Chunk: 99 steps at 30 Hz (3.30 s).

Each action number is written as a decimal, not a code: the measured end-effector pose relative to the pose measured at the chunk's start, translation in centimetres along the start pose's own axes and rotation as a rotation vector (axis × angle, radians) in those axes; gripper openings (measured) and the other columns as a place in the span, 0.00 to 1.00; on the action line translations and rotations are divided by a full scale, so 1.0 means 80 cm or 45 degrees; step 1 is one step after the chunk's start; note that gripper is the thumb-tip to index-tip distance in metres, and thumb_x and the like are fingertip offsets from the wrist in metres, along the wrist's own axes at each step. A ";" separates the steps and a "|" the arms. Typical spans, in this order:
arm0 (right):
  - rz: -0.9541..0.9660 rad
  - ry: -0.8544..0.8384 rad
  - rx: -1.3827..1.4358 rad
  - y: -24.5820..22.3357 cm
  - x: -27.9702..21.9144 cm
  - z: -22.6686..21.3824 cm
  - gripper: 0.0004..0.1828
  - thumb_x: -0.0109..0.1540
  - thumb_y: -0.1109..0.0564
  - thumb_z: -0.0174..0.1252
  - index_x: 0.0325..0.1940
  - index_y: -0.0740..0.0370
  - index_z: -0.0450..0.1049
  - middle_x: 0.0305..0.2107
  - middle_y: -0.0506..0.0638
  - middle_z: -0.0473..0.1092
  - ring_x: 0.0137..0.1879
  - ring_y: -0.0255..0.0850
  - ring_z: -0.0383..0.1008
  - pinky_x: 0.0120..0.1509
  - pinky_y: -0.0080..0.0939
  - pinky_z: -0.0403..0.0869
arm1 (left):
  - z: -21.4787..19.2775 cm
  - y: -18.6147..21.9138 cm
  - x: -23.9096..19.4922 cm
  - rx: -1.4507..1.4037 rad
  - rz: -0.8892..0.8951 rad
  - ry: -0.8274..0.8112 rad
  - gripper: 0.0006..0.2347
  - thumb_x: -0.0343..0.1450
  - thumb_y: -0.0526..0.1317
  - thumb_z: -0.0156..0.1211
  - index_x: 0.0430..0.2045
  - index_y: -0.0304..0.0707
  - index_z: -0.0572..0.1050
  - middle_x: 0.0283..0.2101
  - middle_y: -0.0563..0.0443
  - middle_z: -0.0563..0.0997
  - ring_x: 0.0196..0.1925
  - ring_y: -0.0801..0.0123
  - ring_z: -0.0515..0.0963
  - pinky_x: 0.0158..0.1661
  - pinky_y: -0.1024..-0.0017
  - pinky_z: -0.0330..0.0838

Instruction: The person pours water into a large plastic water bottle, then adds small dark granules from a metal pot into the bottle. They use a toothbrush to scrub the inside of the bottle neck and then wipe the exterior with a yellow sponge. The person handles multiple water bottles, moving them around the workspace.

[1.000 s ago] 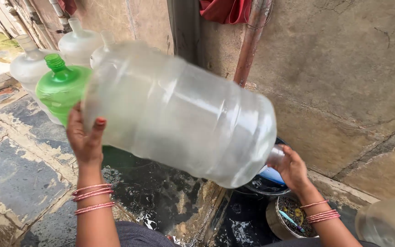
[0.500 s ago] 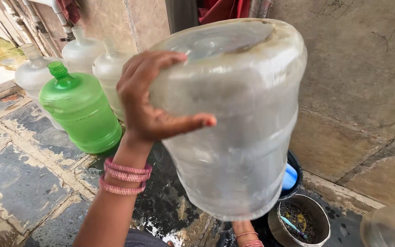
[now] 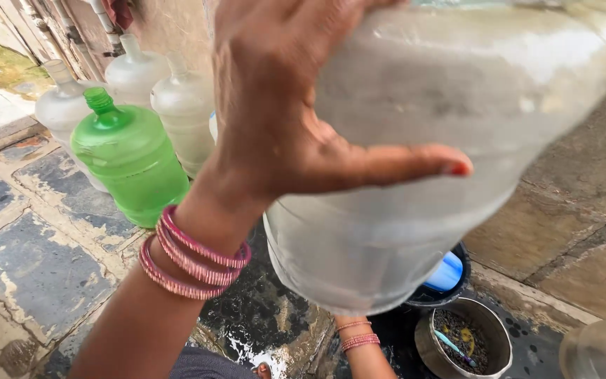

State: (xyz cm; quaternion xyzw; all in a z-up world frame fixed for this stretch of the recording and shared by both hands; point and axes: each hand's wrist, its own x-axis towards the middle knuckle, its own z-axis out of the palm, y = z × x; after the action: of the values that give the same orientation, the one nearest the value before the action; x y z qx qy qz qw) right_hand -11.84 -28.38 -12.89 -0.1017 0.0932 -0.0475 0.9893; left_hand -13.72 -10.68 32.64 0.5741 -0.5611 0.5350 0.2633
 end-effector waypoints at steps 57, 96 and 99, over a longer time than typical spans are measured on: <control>0.390 -0.073 -0.207 0.173 0.102 0.069 0.21 0.70 0.55 0.48 0.64 0.71 0.66 0.59 0.63 0.69 0.61 0.56 0.73 0.64 0.61 0.75 | 0.183 -0.048 -0.630 0.173 -1.584 -0.278 0.18 0.70 0.52 0.62 0.47 0.40 0.79 0.51 0.45 0.82 0.57 0.53 0.78 0.58 0.56 0.68; -0.497 0.129 -2.607 -0.296 -0.097 -0.029 0.10 0.63 0.57 0.57 0.43 0.63 0.81 0.32 0.52 0.80 0.38 0.40 0.76 0.45 0.42 0.75 | 0.160 -0.037 -0.575 0.264 -1.475 -0.272 0.25 0.70 0.56 0.64 0.55 0.37 0.76 0.59 0.41 0.77 0.64 0.44 0.71 0.64 0.47 0.58; -1.202 1.035 -2.490 -0.317 -0.126 -0.091 0.11 0.71 0.53 0.56 0.47 0.60 0.81 0.38 0.59 0.77 0.42 0.50 0.76 0.51 0.48 0.73 | 0.179 -0.034 -0.580 0.269 -1.402 -0.283 0.24 0.73 0.55 0.62 0.56 0.37 0.76 0.61 0.39 0.77 0.66 0.42 0.70 0.66 0.46 0.56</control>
State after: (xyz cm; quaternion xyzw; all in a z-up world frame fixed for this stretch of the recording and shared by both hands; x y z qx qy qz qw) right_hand -25.05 -53.41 -12.83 -0.8250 0.3539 -0.3488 0.2691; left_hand 2.74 -6.20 -12.88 0.8579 -0.1469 0.3083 0.3838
